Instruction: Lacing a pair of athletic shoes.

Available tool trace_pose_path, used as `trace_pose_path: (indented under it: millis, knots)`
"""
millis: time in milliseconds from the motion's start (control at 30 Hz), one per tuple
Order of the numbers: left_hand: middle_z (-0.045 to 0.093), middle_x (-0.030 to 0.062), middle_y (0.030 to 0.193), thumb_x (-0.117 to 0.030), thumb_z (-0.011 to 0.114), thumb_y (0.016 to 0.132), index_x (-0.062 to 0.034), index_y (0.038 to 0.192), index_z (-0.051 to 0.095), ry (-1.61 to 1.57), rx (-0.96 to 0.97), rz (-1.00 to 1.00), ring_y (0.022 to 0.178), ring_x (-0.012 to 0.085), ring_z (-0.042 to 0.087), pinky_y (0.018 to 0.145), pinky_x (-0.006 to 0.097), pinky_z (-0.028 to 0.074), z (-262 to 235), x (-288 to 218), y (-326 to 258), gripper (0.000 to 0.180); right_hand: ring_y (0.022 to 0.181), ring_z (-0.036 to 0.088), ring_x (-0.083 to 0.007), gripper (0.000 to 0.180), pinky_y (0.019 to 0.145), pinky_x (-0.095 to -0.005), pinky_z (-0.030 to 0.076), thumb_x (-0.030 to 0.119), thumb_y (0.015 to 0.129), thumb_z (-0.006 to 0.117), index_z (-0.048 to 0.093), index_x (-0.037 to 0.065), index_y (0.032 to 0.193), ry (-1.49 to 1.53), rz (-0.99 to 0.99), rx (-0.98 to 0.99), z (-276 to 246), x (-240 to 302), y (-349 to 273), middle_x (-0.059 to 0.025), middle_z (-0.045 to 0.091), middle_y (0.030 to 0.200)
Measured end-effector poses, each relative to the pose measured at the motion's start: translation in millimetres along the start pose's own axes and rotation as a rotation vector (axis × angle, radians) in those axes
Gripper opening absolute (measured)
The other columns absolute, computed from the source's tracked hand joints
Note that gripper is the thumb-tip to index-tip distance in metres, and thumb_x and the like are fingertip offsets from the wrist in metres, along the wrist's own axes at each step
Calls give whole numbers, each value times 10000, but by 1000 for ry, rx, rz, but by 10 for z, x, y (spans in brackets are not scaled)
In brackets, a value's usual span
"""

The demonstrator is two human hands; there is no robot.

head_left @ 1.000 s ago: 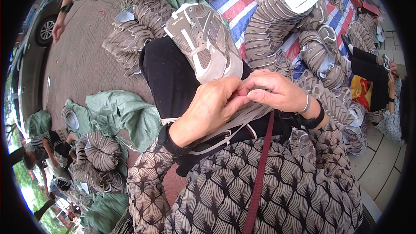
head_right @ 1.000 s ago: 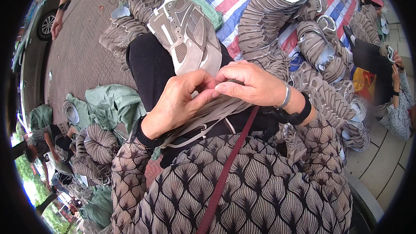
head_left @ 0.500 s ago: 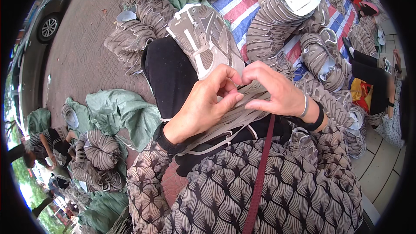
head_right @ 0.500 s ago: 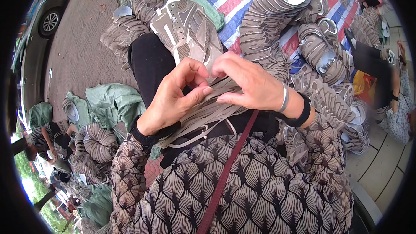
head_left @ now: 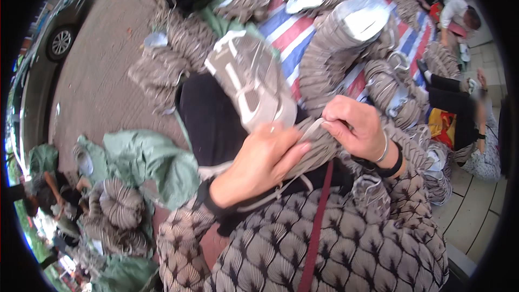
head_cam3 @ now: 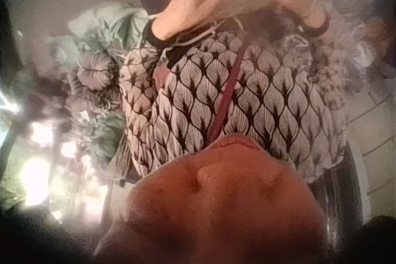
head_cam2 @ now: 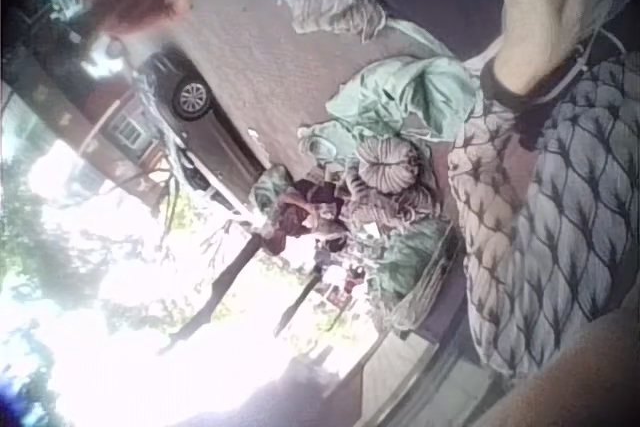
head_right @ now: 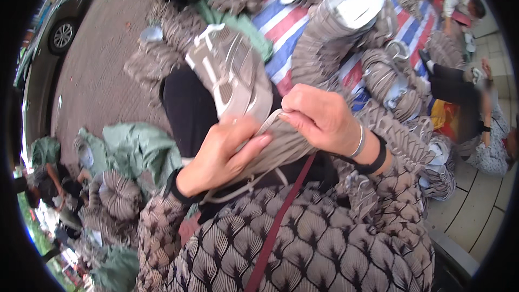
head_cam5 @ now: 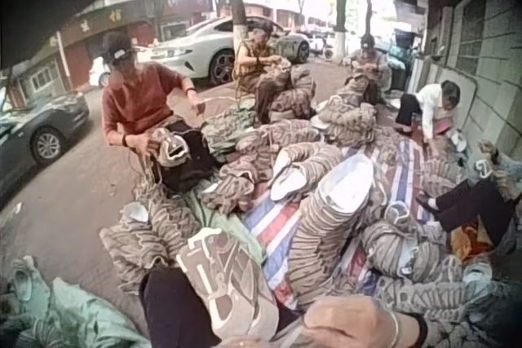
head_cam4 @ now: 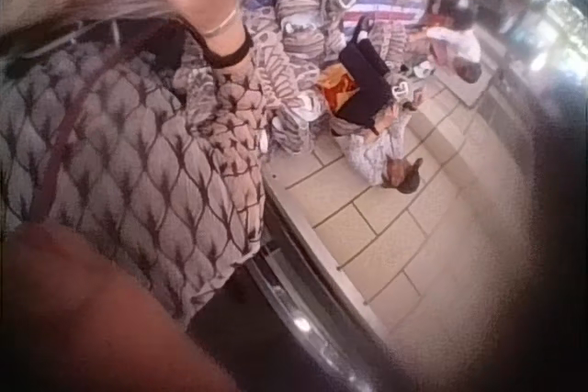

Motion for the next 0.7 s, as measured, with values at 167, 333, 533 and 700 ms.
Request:
trace_pose_path:
  millis: [167, 333, 533, 700]
  knots:
    - [549, 19, 681, -163, 405, 1012, 24, 983, 611, -799, 543, -361, 547, 60, 483, 509, 216, 390, -671, -177, -337, 280, 617, 457, -38, 41, 534, -186, 374, 7, 933, 505, 509, 41, 911, -239, 98, -638, -929, -193, 54, 12, 524, 746]
    - [609, 108, 619, -243, 443, 980, 79, 749, 626, -775, 280, -240, 406, 116, 480, 391, 264, 346, -1356, 80, -1038, 437, 541, 357, 6, 47, 459, -155, 273, 87, 958, 516, 490, 82, 920, -65, 234, -913, -1992, -832, -335, 47, 469, 699]
    - [529, 30, 587, -212, 443, 991, 45, 882, 623, -620, 126, -603, 476, 80, 460, 470, 230, 379, -1251, 141, -1132, 333, 886, 605, -303, 261, 785, -387, 489, -2, 778, 588, 537, 27, 1032, -1237, 297, -362, -2173, -1369, -379, -140, 591, 964]
    - [544, 173, 608, -247, 591, 904, -44, 729, 564, 16, 167, -154, 578, 379, 544, 519, 423, 433, -472, 223, -267, 269, 1193, 507, -230, 327, 1037, -359, 360, 111, 894, 554, 508, -4, 1196, 122, 269, 168, -316, -523, 361, -128, 551, 1246]
Point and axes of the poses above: each hand's wrist, its own y-axis towards the middle knuckle, its own z-axis out of the palm, x = y × z, the point moved 3 cm from there along y, towards the middle knuckle
